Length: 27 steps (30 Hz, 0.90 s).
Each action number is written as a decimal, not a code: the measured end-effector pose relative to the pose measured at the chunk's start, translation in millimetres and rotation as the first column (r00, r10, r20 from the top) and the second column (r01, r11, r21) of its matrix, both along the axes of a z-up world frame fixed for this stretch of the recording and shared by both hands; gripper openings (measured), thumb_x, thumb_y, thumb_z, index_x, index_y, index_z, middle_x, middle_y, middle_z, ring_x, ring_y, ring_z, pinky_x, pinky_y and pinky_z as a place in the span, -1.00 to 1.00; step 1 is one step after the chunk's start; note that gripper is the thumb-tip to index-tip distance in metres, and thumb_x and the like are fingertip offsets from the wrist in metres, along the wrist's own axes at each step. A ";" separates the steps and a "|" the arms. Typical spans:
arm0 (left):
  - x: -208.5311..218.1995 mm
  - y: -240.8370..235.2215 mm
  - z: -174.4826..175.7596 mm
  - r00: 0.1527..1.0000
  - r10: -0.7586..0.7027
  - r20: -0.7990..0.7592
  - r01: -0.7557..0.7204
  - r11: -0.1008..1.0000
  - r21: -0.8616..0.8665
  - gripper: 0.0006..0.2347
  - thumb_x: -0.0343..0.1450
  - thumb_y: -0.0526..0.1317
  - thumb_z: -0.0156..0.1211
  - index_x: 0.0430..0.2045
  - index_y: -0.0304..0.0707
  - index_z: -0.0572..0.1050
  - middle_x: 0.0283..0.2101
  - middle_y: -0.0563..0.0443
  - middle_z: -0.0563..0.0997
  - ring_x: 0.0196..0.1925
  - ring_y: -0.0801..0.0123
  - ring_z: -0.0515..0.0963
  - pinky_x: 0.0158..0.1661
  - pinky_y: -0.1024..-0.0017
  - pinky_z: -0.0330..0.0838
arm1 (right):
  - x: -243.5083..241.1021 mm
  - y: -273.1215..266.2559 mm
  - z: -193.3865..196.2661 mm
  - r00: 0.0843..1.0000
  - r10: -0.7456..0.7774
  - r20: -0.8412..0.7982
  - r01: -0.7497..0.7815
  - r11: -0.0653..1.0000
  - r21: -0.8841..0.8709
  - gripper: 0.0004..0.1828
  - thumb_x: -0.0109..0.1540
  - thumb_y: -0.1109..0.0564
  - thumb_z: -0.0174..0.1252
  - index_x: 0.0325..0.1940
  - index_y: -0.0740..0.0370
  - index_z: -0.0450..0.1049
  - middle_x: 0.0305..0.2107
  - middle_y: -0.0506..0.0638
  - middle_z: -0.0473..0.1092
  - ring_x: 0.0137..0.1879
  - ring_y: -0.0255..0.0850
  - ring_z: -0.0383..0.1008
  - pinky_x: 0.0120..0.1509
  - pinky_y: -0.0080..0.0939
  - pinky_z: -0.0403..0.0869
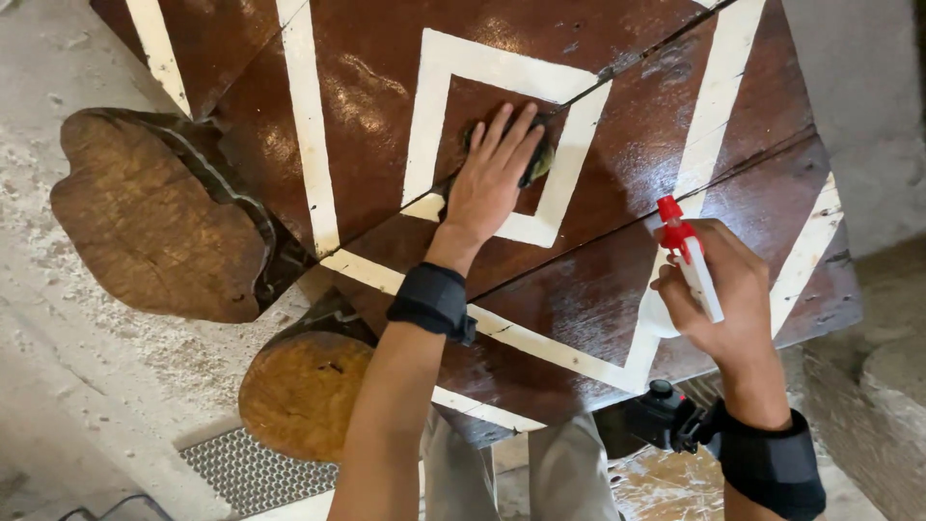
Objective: The person cleans several wooden tables with white geometric patterns by spraying a liquid from a spray bottle and wiping the surfaces with a cloth. The person moves between different tables in the room, repeating the spray and wipe sequence on each.
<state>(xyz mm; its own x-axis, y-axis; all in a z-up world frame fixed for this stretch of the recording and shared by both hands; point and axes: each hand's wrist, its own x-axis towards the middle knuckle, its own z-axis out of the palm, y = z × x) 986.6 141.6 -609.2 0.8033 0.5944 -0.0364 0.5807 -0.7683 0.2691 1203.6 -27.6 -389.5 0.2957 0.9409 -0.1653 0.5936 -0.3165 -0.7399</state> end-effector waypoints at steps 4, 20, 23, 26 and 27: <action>-3.4 -38.1 21.7 0.983 -0.028 0.179 0.041 0.997 -0.067 -0.46 0.43 -0.43 0.20 0.36 -0.16 0.27 0.52 -0.03 0.07 0.57 0.00 0.02 0.48 -0.16 -0.06 | -17.2 3.5 -0.2 1.000 0.015 -0.001 -0.015 1.000 0.004 -0.58 0.08 0.33 0.13 0.05 0.33 0.52 -0.22 0.19 0.46 -0.18 0.07 0.53 -0.08 -0.05 0.48; -239.4 -120.6 64.7 0.988 -0.123 0.098 0.142 0.965 -0.221 -0.51 0.42 -0.36 0.06 0.34 -0.13 0.32 0.52 0.06 0.18 0.52 0.13 0.22 0.43 0.12 0.16 | -178.6 0.0 -23.5 0.950 0.313 -0.001 -0.307 0.931 -0.199 -0.58 -0.01 0.16 0.27 -0.07 0.32 0.50 -0.31 0.25 0.43 -0.20 0.28 0.46 -0.14 0.16 0.45; -274.9 -111.0 51.5 0.999 -0.026 0.048 0.035 0.977 -0.209 -0.46 0.39 -0.44 0.07 0.35 -0.11 0.30 0.53 0.06 0.14 0.54 0.08 0.17 0.44 0.09 0.13 | -192.2 -6.1 -23.2 0.957 0.289 0.038 -0.276 0.942 -0.191 -0.59 0.01 0.16 0.27 -0.07 0.32 0.51 -0.30 0.25 0.43 -0.19 0.28 0.46 -0.14 0.16 0.44; -274.4 -84.5 44.4 0.999 0.005 0.043 0.001 0.990 -0.138 -0.39 0.37 -0.54 0.08 0.38 -0.12 0.28 0.54 0.02 0.11 0.55 -0.01 0.11 0.47 0.02 0.07 | -188.4 -16.1 -17.4 0.980 0.198 0.024 -0.195 0.977 -0.091 -0.64 0.05 0.20 0.21 -0.08 0.33 0.49 -0.29 0.24 0.43 -0.19 0.25 0.47 -0.13 0.10 0.44; -268.0 -75.4 42.7 0.996 0.030 0.081 -0.020 0.992 -0.127 -0.37 0.36 -0.58 0.10 0.40 -0.16 0.26 0.55 -0.01 0.09 0.57 -0.06 0.07 0.49 -0.02 0.04 | -183.3 -20.2 -15.3 0.990 0.142 0.001 -0.142 0.987 -0.075 -0.70 0.08 0.23 0.18 -0.11 0.33 0.48 -0.28 0.23 0.42 -0.21 0.22 0.48 -0.12 0.05 0.45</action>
<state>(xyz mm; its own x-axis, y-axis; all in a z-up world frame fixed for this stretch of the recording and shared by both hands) 718.6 66.2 -566.5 0.7916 0.6092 -0.0465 0.5710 -0.7106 0.4110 1020.3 -47.8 -404.8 0.1611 0.9584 -0.2355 0.6409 -0.2830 -0.7135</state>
